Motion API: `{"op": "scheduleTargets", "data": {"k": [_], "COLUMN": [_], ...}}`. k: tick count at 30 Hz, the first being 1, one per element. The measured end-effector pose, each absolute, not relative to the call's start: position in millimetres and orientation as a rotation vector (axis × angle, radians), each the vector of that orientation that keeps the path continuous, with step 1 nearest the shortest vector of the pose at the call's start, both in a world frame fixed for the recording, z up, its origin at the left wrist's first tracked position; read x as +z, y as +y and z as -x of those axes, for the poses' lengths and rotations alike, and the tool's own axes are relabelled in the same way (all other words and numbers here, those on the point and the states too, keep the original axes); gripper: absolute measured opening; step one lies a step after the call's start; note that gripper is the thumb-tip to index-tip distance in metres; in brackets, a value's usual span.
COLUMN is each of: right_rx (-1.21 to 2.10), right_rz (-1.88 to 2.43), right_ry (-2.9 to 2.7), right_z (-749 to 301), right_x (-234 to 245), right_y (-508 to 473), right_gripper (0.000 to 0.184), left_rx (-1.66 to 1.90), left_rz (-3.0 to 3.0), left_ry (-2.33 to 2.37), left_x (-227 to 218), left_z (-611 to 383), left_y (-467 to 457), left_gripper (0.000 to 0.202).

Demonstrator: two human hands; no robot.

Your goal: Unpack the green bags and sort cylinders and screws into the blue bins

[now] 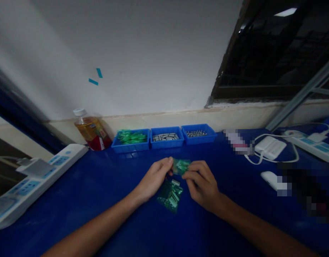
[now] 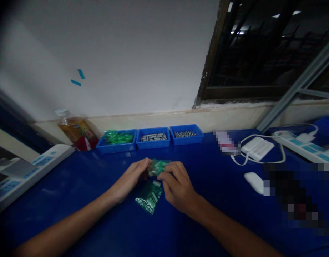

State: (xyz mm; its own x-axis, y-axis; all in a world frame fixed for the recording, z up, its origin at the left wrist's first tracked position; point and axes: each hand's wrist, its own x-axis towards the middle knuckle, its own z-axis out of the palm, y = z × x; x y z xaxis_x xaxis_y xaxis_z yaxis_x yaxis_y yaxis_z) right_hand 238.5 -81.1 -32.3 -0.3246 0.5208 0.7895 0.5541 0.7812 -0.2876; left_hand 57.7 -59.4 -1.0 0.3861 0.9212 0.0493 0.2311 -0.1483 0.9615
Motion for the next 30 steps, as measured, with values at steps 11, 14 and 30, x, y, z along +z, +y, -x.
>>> {"op": "scheduleTargets", "data": {"k": [11, 14, 30], "right_rx": [0.887, 0.879, 0.172], "right_rz": [1.064, 1.133, 0.955], "right_ry": [-1.683, -1.618, -2.094], "right_z": [-231.0, -234.1, -234.3], "right_x": [-16.4, -22.2, -37.1], "right_y": [-85.6, -84.0, -91.4], "right_gripper": [0.021, 0.021, 0.035], "left_rx": [0.943, 0.806, 0.969], "left_rz": [-2.608, -2.642, -2.600], "left_ry": [1.002, 0.977, 1.729], "left_x": [-10.7, -10.2, 58.9], "left_z": [-35.7, -36.7, 48.4], "left_y": [-67.8, -67.3, 23.8], "left_gripper": [0.026, 0.028, 0.027]}}
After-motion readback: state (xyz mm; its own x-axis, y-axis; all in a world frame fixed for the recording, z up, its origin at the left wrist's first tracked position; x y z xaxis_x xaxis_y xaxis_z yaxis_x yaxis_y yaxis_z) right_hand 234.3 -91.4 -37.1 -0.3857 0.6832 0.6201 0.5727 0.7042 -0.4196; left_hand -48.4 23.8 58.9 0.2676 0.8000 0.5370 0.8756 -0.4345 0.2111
